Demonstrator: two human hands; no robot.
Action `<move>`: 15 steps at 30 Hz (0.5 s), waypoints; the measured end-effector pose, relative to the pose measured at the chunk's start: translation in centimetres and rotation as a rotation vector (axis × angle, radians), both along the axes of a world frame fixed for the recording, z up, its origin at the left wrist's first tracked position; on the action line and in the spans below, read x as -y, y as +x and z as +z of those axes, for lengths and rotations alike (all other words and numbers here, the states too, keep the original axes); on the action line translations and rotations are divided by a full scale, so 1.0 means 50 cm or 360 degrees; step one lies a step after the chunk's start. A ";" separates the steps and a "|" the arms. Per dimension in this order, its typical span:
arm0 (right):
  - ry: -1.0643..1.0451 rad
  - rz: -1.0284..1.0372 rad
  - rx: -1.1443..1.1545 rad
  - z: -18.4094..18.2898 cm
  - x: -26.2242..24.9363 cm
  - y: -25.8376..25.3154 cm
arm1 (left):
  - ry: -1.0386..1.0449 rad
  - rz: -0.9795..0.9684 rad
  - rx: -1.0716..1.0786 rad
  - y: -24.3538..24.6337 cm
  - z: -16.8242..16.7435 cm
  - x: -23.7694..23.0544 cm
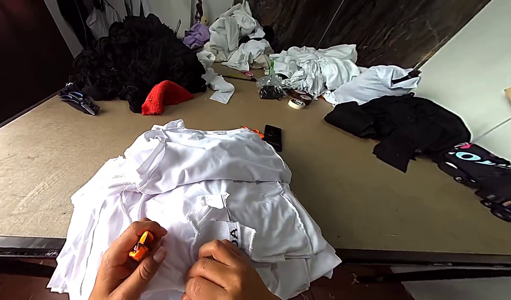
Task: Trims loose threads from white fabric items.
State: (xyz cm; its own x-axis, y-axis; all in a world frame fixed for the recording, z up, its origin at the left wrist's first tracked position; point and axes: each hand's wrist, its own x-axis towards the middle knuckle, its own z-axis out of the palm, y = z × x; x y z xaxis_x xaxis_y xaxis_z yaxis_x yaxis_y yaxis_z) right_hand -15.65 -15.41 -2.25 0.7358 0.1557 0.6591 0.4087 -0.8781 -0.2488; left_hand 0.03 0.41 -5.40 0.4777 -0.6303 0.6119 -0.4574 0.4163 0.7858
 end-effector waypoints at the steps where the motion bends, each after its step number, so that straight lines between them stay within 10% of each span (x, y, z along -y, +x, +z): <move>1: 0.0000 -0.0042 0.0032 -0.006 0.001 -0.001 | 0.0009 0.0003 0.0010 0.000 -0.001 0.000; 9: 0.0570 0.0019 0.0076 -0.023 0.007 0.004 | 0.0124 -0.0015 0.0173 -0.006 0.011 -0.006; 15: 0.0785 0.0036 -0.0037 -0.010 0.014 0.000 | 0.0444 0.0210 0.1038 -0.001 0.063 -0.023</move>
State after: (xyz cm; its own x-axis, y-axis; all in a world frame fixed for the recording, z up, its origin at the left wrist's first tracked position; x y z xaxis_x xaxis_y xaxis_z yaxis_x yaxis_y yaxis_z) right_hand -15.66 -16.12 -2.75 0.7514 -0.1546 0.6415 0.4155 -0.6444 -0.6420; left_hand -0.04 1.55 -2.28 0.1526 -0.7671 0.6232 -0.9024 0.1490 0.4044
